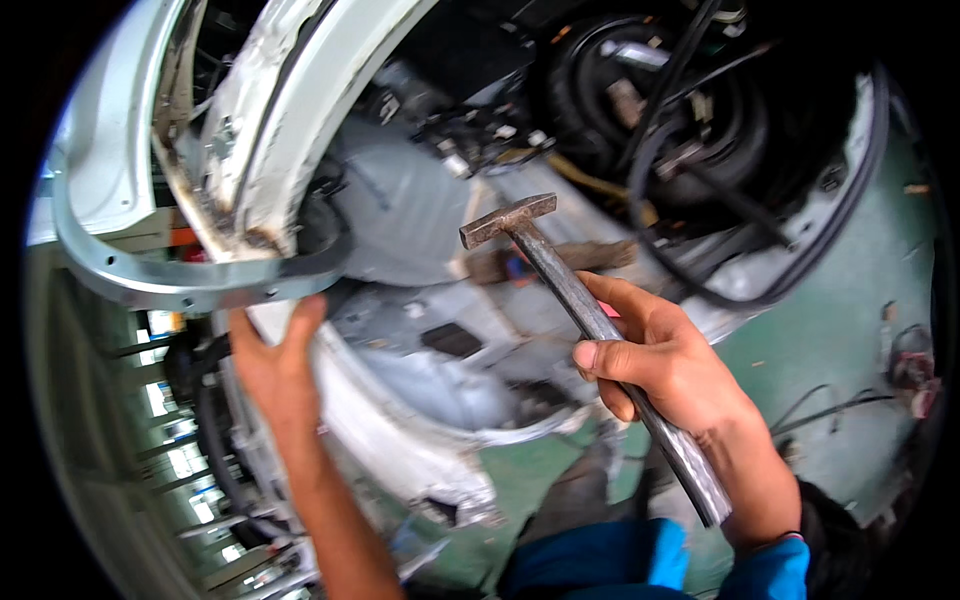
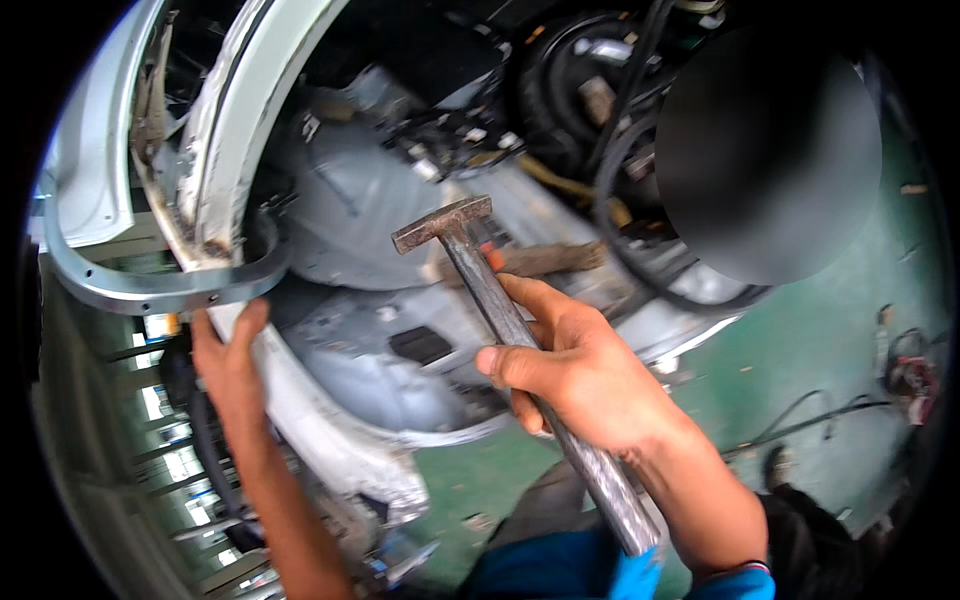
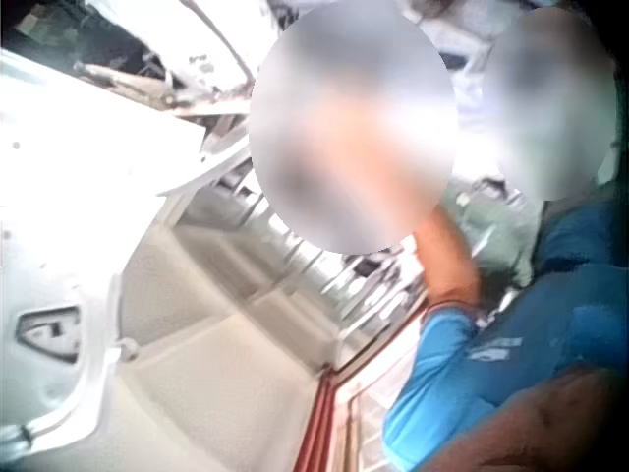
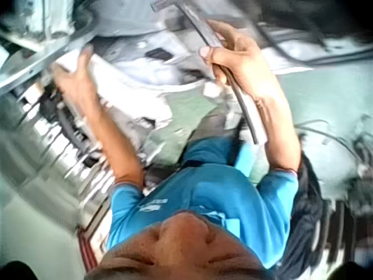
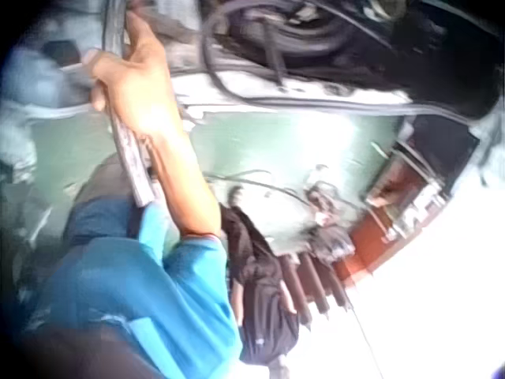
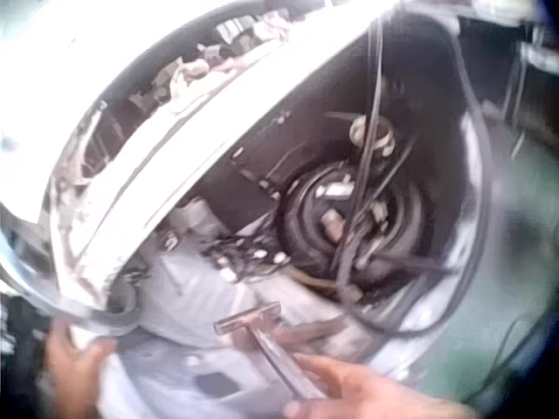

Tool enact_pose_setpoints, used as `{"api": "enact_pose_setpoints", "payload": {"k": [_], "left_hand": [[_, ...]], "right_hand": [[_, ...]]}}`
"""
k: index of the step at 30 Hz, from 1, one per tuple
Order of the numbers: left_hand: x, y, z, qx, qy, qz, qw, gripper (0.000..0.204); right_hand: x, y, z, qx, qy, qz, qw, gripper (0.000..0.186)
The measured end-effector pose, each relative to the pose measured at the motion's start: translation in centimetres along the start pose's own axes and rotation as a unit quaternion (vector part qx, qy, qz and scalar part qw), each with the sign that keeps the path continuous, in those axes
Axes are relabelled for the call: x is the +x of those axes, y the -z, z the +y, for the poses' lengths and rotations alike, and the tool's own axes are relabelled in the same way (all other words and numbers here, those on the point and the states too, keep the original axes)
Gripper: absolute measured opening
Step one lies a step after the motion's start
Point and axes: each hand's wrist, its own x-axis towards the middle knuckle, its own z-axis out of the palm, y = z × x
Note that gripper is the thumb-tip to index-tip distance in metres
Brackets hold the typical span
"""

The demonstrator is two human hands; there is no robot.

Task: The person uses a hammer and chisel to remove old sealant and reshape the front bumper area of a white car. They then use a welding torch to weld a metal bracket to the car's frame. Finally, they use pliers to remove debris from the bumper area.

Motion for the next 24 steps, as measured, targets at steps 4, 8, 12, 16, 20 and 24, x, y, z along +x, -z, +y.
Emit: {"api": "enact_pose_setpoints", "payload": {"k": [4,8,12,16,20,24], "left_hand": [[-0.5,-0.6,1.3,0.025,0.006,0.040,0.999,0.066],[-0.6,-0.7,1.6,0.052,0.003,0.055,0.997,0.070],[-0.2,-1.3,2.2,0.080,0.017,0.055,0.995,0.078],[0.3,-1.4,0.5,0.083,0.045,0.069,0.993,0.091],[-2.2,1.3,-0.9,0.144,0.071,0.115,0.980,0.102],[-0.7,-0.3,1.1,0.109,0.083,0.027,0.990,0.123]], "right_hand": [[-1.5,7.3,-1.8,-0.121,0.037,0.092,0.988,0.077],[-1.5,16.7,1.8,-0.597,0.040,0.284,0.749,0.068],[5.1,21.6,1.7,-0.610,-0.003,0.237,0.756,0.058],[15.8,23.9,-0.2,-0.643,0.024,0.243,0.726,0.052],[20.7,21.8,1.3,-0.727,0.058,0.203,0.653,0.052],[16.9,28.6,0.7,-0.771,0.185,0.130,0.596,0.049]]}}
